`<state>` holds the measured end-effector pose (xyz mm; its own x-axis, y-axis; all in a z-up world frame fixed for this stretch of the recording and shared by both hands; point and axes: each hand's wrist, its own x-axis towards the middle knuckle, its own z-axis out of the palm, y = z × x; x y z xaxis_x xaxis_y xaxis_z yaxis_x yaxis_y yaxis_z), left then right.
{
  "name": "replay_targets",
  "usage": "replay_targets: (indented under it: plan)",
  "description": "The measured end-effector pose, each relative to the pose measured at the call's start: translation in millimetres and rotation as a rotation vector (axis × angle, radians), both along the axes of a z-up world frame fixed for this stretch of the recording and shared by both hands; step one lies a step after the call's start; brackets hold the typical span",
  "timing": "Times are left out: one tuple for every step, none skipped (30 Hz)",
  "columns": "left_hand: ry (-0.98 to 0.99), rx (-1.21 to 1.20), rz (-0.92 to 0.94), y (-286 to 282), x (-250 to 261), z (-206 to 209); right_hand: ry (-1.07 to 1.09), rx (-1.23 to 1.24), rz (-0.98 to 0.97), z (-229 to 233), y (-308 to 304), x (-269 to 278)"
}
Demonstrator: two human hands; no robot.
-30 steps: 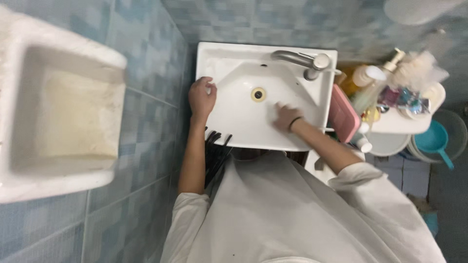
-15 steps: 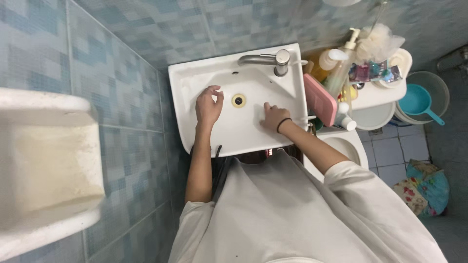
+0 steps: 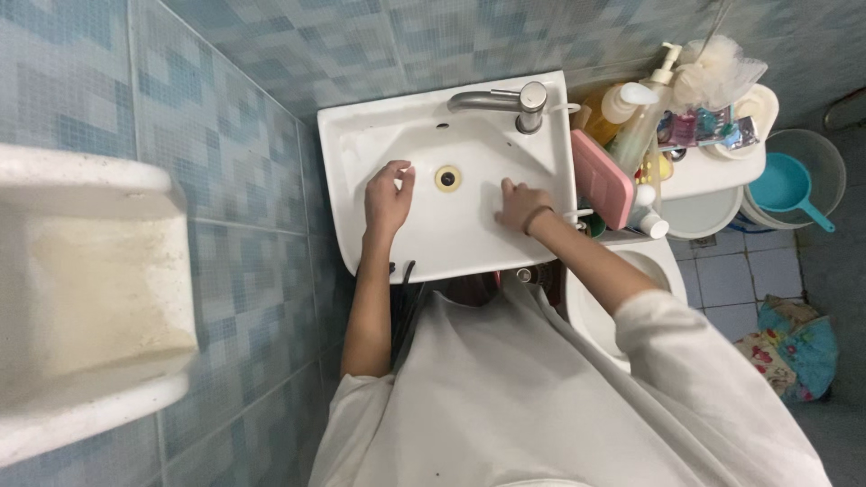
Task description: The person scrubs a white bathroom sink with a sponge and water, repeatedly rinsing the sponge and wiping the basin and faucet area. They also handle a small white bottle and a blue box, placing them back on the shelf.
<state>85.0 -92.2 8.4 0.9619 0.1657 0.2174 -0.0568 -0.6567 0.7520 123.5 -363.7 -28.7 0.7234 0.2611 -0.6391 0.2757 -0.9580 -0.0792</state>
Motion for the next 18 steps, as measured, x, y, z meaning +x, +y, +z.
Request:
replay_targets:
  plan:
    - [0.048, -0.016, -0.025, -6, 3, -6, -0.168, -0.067, 0.072, 0, 12, 7]
    - [0.099, -0.023, -0.055, -15, 7, -12, -0.332, -0.126, 0.138, -4, 32, 8]
    - [0.151, -0.031, -0.085, -24, 8, -16, -0.462, -0.272, 0.182, -5, 51, 11]
    - [0.165, -0.026, -0.127, -33, 11, -19, -0.601, -0.426, 0.225, -4, 65, 19]
    - [0.179, -0.021, -0.17, -41, 12, -20, -0.668, -0.402, 0.275, -4, 74, 24]
    - [0.196, -0.014, -0.213, -48, 11, -20, -0.731, -0.375, 0.325, -5, 82, 27]
    - [0.218, 0.001, -0.225, -55, 12, -21, -0.794, -0.347, 0.376, -4, 85, 31]
    - [0.248, 0.013, -0.236, -60, 9, -23, -0.741, -0.458, 0.412, -4, 80, 30]
    - [0.278, 0.026, -0.248, -60, 5, -28, -0.686, -0.569, 0.449, -3, 69, 30]
    - [0.376, 0.055, -0.26, -57, 3, -33, -0.634, -0.681, 0.482, -1, 58, 32]
    - [0.473, 0.085, -0.272, -54, 2, -42, -0.622, -0.623, 0.445, -6, 48, 28]
    - [0.568, 0.111, -0.292, -55, 3, -54, -0.609, -0.574, 0.404, -15, 29, 17]
    - [0.543, 0.05, -0.336, -60, 6, -70, -0.595, -0.526, 0.363, -24, 16, 8]
    - [0.522, -0.012, -0.372, -67, 5, -88, -0.579, -0.521, 0.367, -31, 8, 0]
    - [0.501, -0.074, -0.409, -75, 4, -107, -0.563, -0.516, 0.371, -36, -2, -6]
    - [0.611, -0.147, -0.411, -84, 7, -122, -0.55, -0.508, 0.371, -39, -7, -8]
    - [0.722, -0.221, -0.413, -99, 9, -136, -0.523, -0.465, 0.33, -42, -10, -7]
    - [0.832, -0.295, -0.42, -116, 13, -149, -0.496, -0.425, 0.286, -38, -12, -7]
